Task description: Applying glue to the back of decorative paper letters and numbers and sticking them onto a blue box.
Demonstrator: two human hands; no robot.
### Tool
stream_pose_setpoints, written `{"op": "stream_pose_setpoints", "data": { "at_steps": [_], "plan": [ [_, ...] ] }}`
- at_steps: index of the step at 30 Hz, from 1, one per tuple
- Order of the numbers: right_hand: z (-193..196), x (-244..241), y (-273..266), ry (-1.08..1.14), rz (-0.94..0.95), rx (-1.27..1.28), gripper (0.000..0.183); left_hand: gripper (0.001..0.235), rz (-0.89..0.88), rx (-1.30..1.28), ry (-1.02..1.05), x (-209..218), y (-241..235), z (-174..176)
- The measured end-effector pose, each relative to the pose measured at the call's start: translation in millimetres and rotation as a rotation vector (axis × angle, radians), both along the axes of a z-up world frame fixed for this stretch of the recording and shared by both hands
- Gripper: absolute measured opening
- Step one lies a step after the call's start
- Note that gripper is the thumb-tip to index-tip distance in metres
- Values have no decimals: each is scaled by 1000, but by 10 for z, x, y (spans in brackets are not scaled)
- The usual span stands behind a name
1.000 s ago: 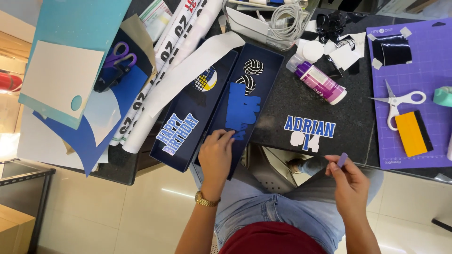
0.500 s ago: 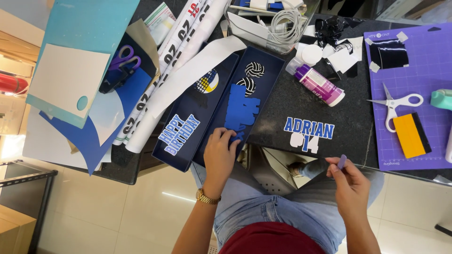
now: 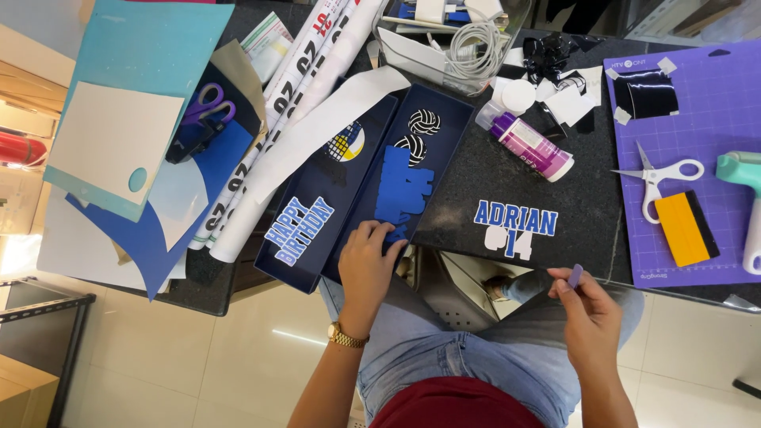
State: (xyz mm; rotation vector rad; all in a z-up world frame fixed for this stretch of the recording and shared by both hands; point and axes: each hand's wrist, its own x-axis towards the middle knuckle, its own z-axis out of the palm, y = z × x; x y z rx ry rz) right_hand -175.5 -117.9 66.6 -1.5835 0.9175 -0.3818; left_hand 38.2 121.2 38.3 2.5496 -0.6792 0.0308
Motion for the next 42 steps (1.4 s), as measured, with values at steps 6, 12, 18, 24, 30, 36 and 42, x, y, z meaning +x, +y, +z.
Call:
{"op": "stream_pose_setpoints", "data": {
  "at_steps": [6,12,18,24,30,36,42],
  "plan": [
    [-30,-18,1,10,-36,23,18,21,21,-39,109,-23,-72,11],
    [-42,-27,-13,-7,-43,25,18,19,34,-88,293,10,-105,65],
    [-6,-52,-23,-42,-41,20,18,13,22,-96,322,24,-104,103],
    [24,-50,-7,-95,-2,-125,28,10,32,-245,77,-45,-39,385],
    [414,18,44,-554,95,-313,15,10,-214,-780,437,-340,-305,1149],
    [826,171,188,-777,82,-121,12,17,-326,-1071,1020,-612,-456,1466],
    [974,183,297,-773,130,-46,11,18,-366,-925,904,-709,-494,1670]
  ]
}}
